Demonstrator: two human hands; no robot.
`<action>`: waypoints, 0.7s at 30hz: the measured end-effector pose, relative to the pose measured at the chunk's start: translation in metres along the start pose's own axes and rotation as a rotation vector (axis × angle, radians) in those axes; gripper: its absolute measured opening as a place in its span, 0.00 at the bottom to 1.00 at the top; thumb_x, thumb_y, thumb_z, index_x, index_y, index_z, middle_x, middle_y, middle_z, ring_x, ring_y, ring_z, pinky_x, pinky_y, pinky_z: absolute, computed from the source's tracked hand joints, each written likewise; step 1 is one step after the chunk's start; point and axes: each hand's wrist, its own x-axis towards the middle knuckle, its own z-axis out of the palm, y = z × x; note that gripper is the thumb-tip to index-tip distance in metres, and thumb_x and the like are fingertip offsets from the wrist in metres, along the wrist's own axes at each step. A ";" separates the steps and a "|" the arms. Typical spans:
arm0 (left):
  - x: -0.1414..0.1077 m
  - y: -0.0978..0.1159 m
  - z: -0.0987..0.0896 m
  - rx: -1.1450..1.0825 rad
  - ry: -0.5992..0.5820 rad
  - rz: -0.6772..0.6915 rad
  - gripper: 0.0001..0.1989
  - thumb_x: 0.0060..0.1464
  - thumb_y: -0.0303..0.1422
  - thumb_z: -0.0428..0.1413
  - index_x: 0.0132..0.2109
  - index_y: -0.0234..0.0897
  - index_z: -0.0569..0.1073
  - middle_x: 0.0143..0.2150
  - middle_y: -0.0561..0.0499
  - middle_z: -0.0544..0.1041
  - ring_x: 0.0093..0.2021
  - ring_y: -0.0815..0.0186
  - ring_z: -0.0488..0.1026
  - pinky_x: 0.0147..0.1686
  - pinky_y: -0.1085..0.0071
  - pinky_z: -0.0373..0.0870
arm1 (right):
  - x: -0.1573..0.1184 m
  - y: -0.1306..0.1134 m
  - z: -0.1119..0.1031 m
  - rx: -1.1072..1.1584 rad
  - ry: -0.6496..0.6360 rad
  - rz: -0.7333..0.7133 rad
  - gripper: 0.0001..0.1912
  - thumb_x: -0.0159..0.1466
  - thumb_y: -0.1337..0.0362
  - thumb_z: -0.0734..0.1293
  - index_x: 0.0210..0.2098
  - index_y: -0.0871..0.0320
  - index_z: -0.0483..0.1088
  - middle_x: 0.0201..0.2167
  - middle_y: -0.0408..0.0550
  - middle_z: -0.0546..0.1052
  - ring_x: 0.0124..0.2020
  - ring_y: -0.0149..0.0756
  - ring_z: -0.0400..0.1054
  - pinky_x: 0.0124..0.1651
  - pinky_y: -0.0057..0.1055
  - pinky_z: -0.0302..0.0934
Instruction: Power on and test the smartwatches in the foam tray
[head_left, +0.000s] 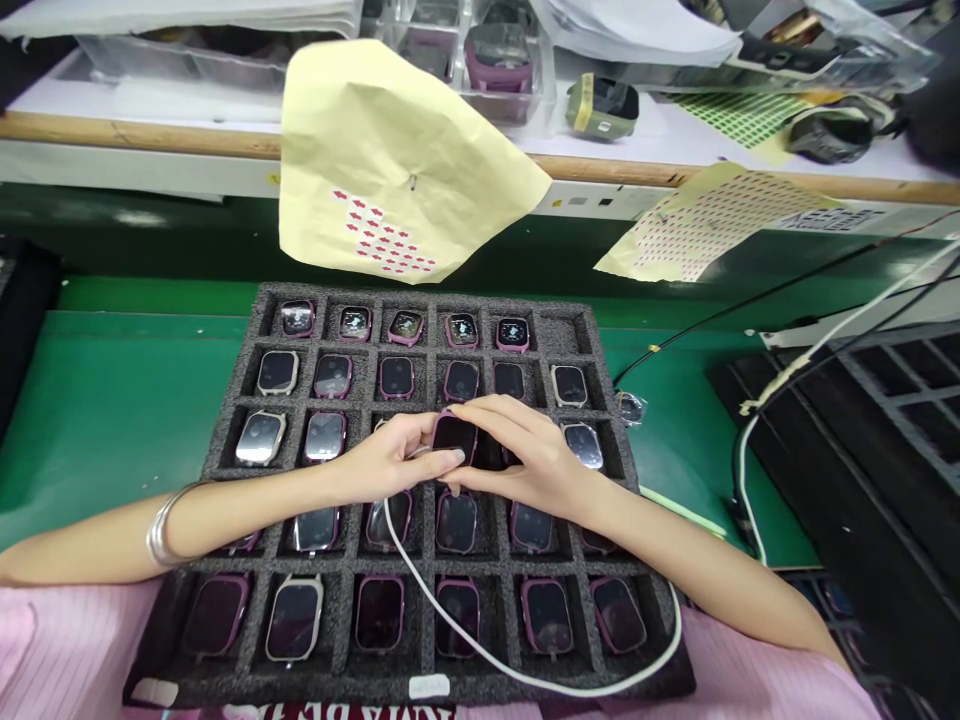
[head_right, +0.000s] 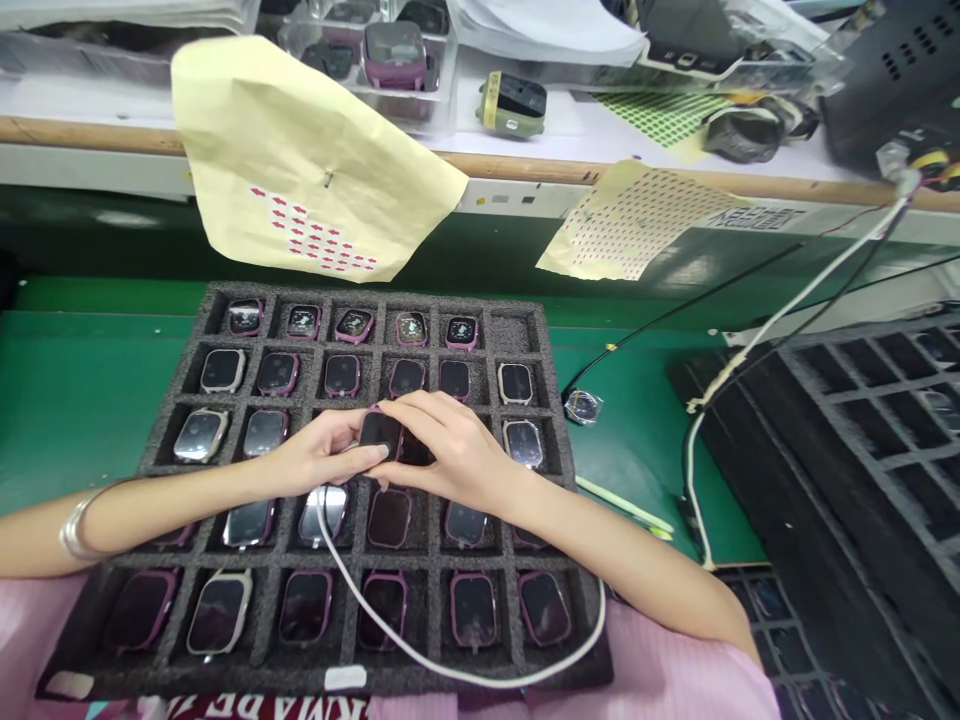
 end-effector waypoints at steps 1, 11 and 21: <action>0.000 -0.001 0.000 -0.003 0.001 0.000 0.14 0.56 0.41 0.58 0.36 0.33 0.68 0.19 0.61 0.61 0.18 0.76 0.57 0.21 0.77 0.59 | 0.000 0.000 0.000 0.006 0.000 -0.001 0.26 0.60 0.57 0.72 0.53 0.62 0.66 0.43 0.58 0.76 0.43 0.45 0.73 0.44 0.42 0.72; 0.000 0.000 0.001 0.011 -0.004 -0.022 0.16 0.56 0.42 0.58 0.37 0.32 0.69 0.25 0.55 0.69 0.21 0.74 0.61 0.22 0.76 0.59 | -0.002 0.004 0.001 0.073 0.014 -0.034 0.29 0.59 0.58 0.74 0.55 0.63 0.65 0.43 0.58 0.75 0.43 0.44 0.73 0.46 0.40 0.71; -0.004 -0.001 -0.012 -0.068 -0.162 -0.005 0.16 0.57 0.42 0.57 0.38 0.30 0.70 0.25 0.50 0.74 0.18 0.77 0.54 0.17 0.77 0.49 | 0.006 0.007 -0.006 0.539 -0.008 0.060 0.20 0.66 0.60 0.68 0.56 0.57 0.70 0.43 0.53 0.74 0.43 0.38 0.71 0.46 0.39 0.68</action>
